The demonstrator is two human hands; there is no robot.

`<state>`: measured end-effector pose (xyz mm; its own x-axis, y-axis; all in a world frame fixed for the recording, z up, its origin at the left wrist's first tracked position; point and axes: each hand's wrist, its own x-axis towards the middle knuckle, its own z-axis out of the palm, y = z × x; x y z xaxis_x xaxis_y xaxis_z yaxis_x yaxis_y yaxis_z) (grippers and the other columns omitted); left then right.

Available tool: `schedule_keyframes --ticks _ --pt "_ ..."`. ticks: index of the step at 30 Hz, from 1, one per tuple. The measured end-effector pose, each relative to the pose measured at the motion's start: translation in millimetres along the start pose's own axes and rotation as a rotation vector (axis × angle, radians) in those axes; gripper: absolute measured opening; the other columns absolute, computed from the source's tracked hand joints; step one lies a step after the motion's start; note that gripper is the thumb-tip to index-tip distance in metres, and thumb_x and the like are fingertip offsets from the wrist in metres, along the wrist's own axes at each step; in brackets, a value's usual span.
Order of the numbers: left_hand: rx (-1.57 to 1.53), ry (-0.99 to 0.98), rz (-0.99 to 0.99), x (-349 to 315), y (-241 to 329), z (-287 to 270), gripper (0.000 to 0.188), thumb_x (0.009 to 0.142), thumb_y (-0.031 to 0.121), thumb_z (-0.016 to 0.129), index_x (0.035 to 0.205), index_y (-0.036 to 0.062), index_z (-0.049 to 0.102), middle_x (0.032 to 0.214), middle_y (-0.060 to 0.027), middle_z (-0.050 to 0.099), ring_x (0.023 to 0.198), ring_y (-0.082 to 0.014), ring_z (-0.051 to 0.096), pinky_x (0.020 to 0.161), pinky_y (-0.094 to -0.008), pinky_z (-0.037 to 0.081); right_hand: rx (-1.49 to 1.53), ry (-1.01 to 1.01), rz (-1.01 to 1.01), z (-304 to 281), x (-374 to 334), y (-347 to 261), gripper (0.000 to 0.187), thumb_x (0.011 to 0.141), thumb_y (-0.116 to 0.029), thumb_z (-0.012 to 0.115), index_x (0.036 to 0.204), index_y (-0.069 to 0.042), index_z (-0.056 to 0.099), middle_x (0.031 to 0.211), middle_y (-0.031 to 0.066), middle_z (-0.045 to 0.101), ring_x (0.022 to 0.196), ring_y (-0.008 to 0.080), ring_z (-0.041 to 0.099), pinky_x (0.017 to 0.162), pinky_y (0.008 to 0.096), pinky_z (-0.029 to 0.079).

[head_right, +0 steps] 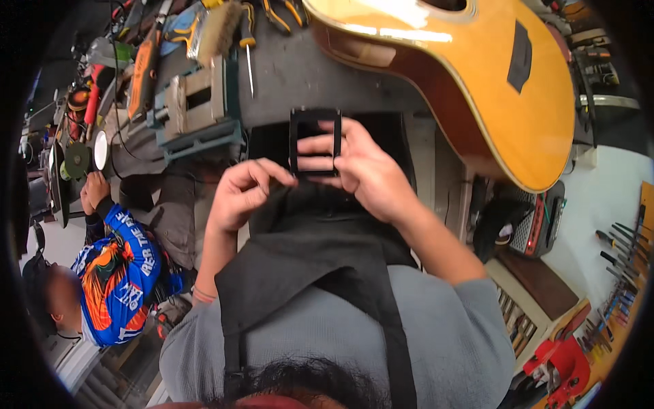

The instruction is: The person assembles a black rectangular frame by applying adhesive tape to its edges and corners. They use a small metal tool to press the tape down and trim the excess material. The person handles the frame and tape with both hands, ensuring a secure fit.

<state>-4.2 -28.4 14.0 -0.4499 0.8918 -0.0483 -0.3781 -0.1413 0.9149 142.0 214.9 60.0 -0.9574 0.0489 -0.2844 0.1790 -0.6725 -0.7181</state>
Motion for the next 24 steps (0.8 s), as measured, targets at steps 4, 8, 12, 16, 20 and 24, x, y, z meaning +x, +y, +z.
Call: schedule_keyframes --ticks 4,8,12,16,20,24 --pt "-0.093 0.017 0.021 5 1 9 0.026 0.096 0.024 0.082 0.091 0.0037 0.067 0.128 -0.0266 0.073 0.111 -0.026 0.069 0.105 -0.0405 0.051 0.022 -0.006 -0.056 3 0 2 0.064 0.098 0.001 0.039 0.161 -0.001 0.029 0.156 0.0267 0.051 0.143 0.0407 0.058 0.12 0.054 0.048" --pt "-0.118 -0.004 0.043 5 2 7 0.024 0.097 0.021 0.081 0.092 0.0021 0.067 0.129 -0.0276 0.072 0.123 -0.0317 0.069 0.113 -0.0474 0.05 0.037 -0.016 -0.085 10 -2 -1 0.067 0.096 0.002 0.037 0.162 0.002 0.027 0.158 0.0273 0.05 0.144 0.0407 0.057 0.122 0.0545 0.046" --pt "-0.136 0.023 0.059 4 5 10 0.022 0.098 0.02 0.08 0.094 0.0024 0.067 0.128 -0.0269 0.073 0.12 -0.0305 0.069 0.113 -0.0469 0.049 0.055 -0.024 -0.094 16 -1 1 0.07 0.095 0.002 0.037 0.163 0.004 0.024 0.16 0.0287 0.048 0.146 0.041 0.056 0.123 0.0545 0.045" --pt "-0.114 0.012 0.102 2 4 6 0.021 0.098 0.02 0.08 0.095 0.0029 0.067 0.126 -0.0259 0.073 0.119 -0.0296 0.068 0.114 -0.0474 0.047 0.066 -0.059 -0.087 17 1 2 0.07 0.095 0.001 0.038 0.164 0.004 0.023 0.159 0.0304 0.05 0.145 0.0416 0.056 0.123 0.0545 0.045" --pt "-0.087 0.0 0.122 2 5 2 0.021 0.098 0.02 0.08 0.095 0.0032 0.067 0.122 -0.0248 0.075 0.12 -0.0297 0.068 0.115 -0.0476 0.046 0.078 -0.058 -0.066 17 2 1 0.062 0.104 -0.007 0.044 0.163 0.003 0.025 0.155 0.0305 0.054 0.143 0.0402 0.058 0.121 0.0535 0.048" --pt "-0.076 -0.012 0.135 5 9 5 0.021 0.098 0.02 0.08 0.094 0.0034 0.067 0.119 -0.0245 0.076 0.119 -0.0298 0.068 0.115 -0.0481 0.046 -0.003 -0.021 -0.034 16 5 1 0.059 0.109 -0.011 0.052 0.162 0.002 0.028 0.149 0.028 0.059 0.137 0.0359 0.063 0.117 0.0502 0.052"
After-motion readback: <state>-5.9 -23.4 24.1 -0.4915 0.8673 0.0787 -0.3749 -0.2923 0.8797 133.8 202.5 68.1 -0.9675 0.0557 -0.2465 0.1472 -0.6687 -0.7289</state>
